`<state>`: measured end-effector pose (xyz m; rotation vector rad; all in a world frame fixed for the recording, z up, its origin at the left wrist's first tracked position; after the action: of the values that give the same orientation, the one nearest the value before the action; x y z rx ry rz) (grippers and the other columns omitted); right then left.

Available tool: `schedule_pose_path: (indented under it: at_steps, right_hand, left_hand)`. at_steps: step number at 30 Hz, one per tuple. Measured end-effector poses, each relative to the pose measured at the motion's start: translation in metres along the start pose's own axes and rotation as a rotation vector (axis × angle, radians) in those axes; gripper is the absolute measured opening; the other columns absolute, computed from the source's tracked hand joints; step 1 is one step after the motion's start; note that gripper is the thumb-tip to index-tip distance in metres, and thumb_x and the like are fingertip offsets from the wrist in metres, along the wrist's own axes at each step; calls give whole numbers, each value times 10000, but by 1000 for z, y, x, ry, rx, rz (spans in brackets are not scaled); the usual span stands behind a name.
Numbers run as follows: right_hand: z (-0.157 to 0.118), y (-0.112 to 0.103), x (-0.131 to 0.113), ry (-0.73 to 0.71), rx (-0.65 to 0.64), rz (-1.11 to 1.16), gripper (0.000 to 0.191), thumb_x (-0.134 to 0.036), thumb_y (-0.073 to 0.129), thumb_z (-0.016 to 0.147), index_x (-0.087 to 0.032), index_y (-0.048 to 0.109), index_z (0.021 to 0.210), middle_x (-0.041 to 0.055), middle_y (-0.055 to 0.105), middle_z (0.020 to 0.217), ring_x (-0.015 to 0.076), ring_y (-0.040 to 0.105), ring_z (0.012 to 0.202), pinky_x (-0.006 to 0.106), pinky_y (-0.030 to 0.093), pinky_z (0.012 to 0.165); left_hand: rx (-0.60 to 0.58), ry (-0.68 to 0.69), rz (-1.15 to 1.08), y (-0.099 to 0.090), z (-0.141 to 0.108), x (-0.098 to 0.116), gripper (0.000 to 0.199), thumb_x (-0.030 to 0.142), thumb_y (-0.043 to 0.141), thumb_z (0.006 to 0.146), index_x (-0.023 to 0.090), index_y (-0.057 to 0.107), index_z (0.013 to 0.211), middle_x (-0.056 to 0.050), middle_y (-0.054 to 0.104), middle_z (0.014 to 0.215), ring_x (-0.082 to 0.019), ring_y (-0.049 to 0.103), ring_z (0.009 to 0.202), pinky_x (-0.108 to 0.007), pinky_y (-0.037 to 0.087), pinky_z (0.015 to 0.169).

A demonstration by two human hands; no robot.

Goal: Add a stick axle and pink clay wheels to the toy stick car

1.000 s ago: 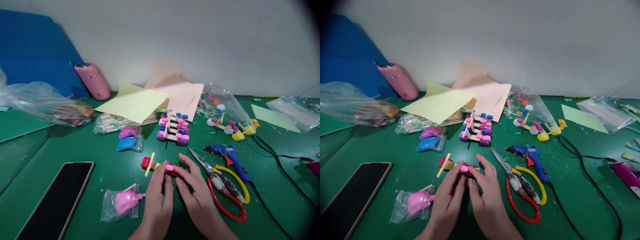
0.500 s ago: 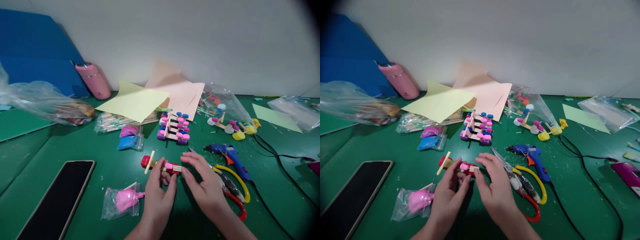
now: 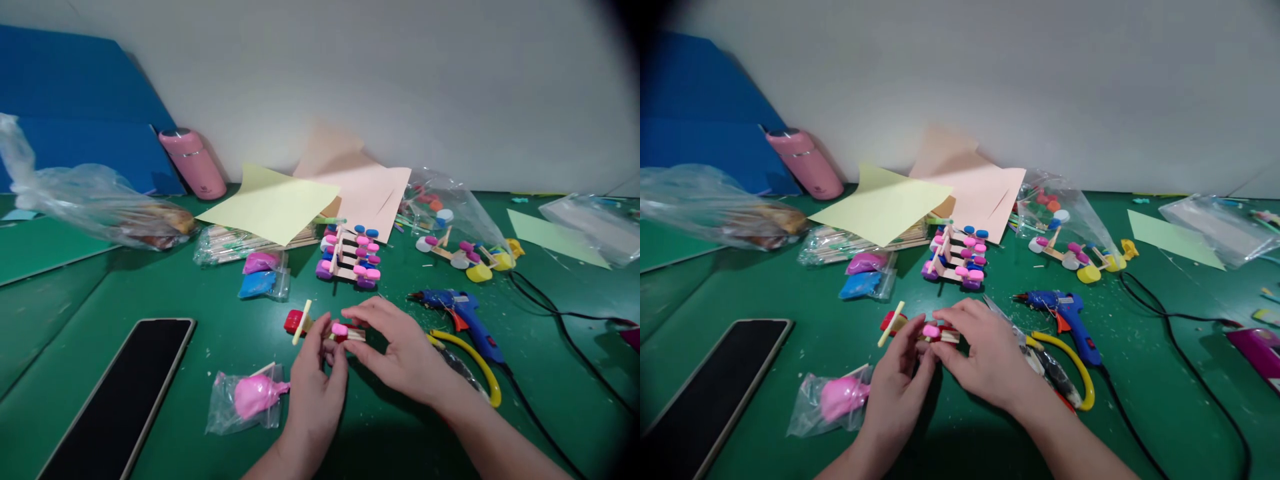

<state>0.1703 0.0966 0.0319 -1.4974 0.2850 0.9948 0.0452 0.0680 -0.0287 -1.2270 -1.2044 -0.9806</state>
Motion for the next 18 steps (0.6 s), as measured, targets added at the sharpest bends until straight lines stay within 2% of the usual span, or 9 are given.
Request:
schedule_pose_path:
  at_steps: [6,11,18]
  right_hand:
    - [0,13,-3,8,119,-151,164,-227,571,763,-201,597,923,39,590,860,186,528,810,299,418,692]
    - [-2,19,0,15,166,-207,118,-260,523,809,-206,624,839,36,604,797,173,537,756,284,413,655]
    - [-2,20,0,13,154,-214,146,-263,501,829,-200,630,851,35,607,785,169,539,748,284,409,653]
  left_hand:
    - [-14,137,150,-3,-3,2,328,194,457,798,160,513,1119,-99,608,1067,-207,578,968,-337,467,819]
    - [-16,258,244,-3,-5,10,326,146,446,802,168,502,1122,-89,610,995,-203,576,943,-300,498,735]
    - [-2,272,263,-4,-5,11,314,136,452,799,169,496,1108,-97,603,1025,-203,580,933,-296,501,723]
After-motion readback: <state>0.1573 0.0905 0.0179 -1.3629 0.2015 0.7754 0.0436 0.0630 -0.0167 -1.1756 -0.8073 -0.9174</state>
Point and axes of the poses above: each hand's wrist, its own z-axis towards the middle knuckle, its own y-axis out of the palm, x = y × z, the point moved 4 cm from there along z, towards the middle knuckle
